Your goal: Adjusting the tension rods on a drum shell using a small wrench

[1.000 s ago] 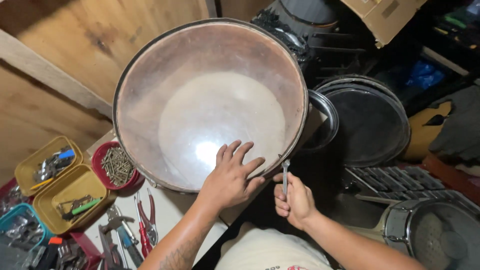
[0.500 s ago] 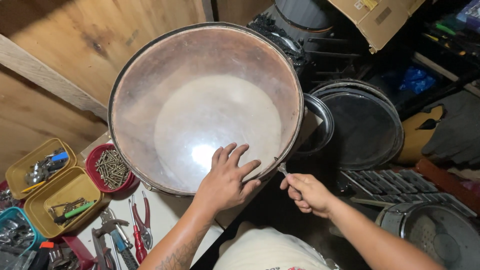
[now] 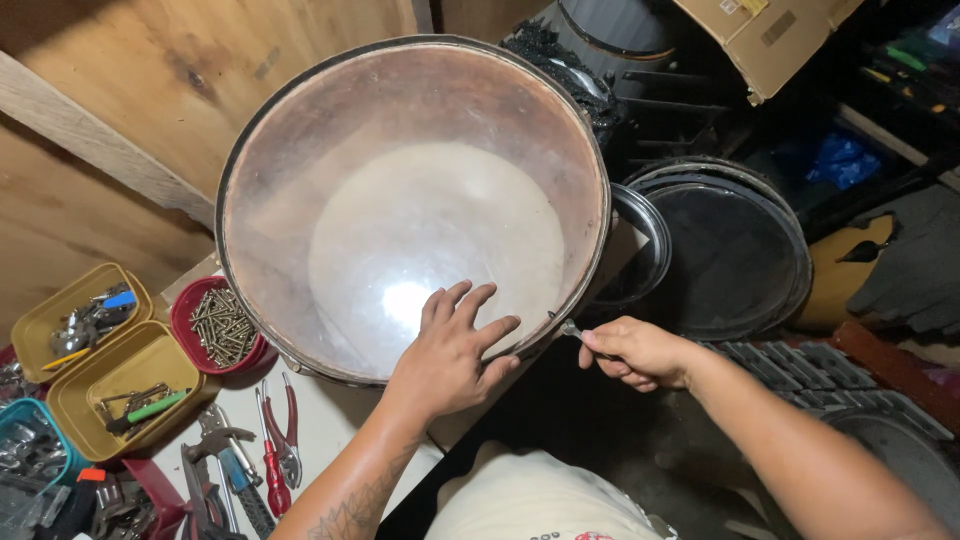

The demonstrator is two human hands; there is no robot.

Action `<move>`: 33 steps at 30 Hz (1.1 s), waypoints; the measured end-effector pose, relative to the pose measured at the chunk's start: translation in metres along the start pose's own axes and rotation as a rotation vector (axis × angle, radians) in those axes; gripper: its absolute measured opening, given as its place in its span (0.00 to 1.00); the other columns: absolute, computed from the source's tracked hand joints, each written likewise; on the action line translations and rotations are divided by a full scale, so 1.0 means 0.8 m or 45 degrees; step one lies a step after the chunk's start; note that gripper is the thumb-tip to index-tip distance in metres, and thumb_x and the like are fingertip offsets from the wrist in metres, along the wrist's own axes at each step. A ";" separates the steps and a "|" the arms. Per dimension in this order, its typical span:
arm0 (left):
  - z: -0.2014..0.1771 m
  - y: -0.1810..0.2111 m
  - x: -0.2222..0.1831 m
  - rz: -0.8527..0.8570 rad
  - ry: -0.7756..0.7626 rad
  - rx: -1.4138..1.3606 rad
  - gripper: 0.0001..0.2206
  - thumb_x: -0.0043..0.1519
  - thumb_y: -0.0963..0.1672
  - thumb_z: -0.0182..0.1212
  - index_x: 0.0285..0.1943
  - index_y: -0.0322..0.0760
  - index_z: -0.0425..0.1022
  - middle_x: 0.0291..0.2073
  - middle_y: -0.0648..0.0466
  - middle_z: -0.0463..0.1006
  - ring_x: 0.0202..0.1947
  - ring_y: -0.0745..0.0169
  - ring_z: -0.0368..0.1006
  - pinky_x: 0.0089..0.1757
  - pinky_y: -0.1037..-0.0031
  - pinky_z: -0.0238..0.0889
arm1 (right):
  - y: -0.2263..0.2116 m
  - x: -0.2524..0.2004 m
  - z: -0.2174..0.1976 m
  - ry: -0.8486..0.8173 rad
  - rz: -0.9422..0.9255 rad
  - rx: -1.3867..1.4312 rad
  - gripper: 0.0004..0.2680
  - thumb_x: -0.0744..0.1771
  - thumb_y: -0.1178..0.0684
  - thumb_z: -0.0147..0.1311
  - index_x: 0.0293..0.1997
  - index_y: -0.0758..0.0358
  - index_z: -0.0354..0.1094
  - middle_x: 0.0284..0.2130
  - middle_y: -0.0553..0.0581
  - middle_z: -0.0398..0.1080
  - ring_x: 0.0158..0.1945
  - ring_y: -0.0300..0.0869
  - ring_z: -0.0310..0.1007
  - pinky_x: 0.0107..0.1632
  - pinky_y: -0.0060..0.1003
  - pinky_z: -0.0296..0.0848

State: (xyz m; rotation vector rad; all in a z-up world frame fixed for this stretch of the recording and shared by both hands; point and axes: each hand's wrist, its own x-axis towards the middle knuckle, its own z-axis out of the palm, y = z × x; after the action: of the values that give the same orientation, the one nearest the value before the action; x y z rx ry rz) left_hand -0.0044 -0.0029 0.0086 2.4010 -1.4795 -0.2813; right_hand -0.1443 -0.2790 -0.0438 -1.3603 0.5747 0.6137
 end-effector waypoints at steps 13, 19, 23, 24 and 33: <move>0.003 0.002 -0.002 -0.006 -0.032 0.024 0.22 0.64 0.58 0.50 0.65 0.59 0.69 0.68 0.47 0.59 0.72 0.33 0.50 0.65 0.39 0.42 | 0.011 -0.008 0.028 0.015 0.057 0.218 0.15 0.74 0.46 0.41 0.38 0.69 0.64 0.14 0.48 0.46 0.08 0.29 0.39 0.08 0.26 0.43; 0.006 0.002 -0.001 0.018 0.003 0.056 0.21 0.65 0.58 0.50 0.65 0.58 0.69 0.68 0.47 0.59 0.71 0.32 0.50 0.65 0.39 0.42 | 0.023 -0.001 0.042 0.042 0.044 0.327 0.14 0.74 0.45 0.40 0.38 0.66 0.63 0.14 0.47 0.44 0.09 0.29 0.37 0.08 0.27 0.42; 0.003 0.003 0.002 0.018 0.000 0.062 0.21 0.65 0.57 0.51 0.64 0.57 0.70 0.68 0.46 0.59 0.71 0.32 0.50 0.65 0.38 0.42 | 0.035 0.004 0.071 0.124 0.005 0.574 0.14 0.74 0.41 0.40 0.38 0.60 0.61 0.14 0.45 0.42 0.08 0.30 0.37 0.07 0.27 0.43; 0.003 0.004 0.000 0.014 -0.019 0.058 0.21 0.64 0.57 0.52 0.64 0.57 0.69 0.68 0.46 0.59 0.71 0.32 0.50 0.65 0.38 0.42 | 0.039 0.004 0.083 0.166 -0.013 0.692 0.14 0.74 0.41 0.40 0.38 0.58 0.60 0.15 0.45 0.41 0.09 0.30 0.38 0.07 0.27 0.43; 0.023 -0.010 -0.003 0.246 0.259 0.055 0.22 0.62 0.54 0.57 0.64 0.49 0.71 0.67 0.38 0.61 0.68 0.29 0.53 0.61 0.34 0.43 | 0.026 0.050 0.187 0.617 -0.253 1.360 0.15 0.73 0.38 0.41 0.31 0.52 0.56 0.13 0.46 0.44 0.11 0.33 0.36 0.13 0.30 0.32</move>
State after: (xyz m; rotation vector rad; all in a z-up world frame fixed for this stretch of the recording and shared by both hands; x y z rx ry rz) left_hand -0.0051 -0.0001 -0.0114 2.2204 -1.6192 0.0384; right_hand -0.1271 -0.1253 -0.0679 -0.5083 0.9559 -0.2240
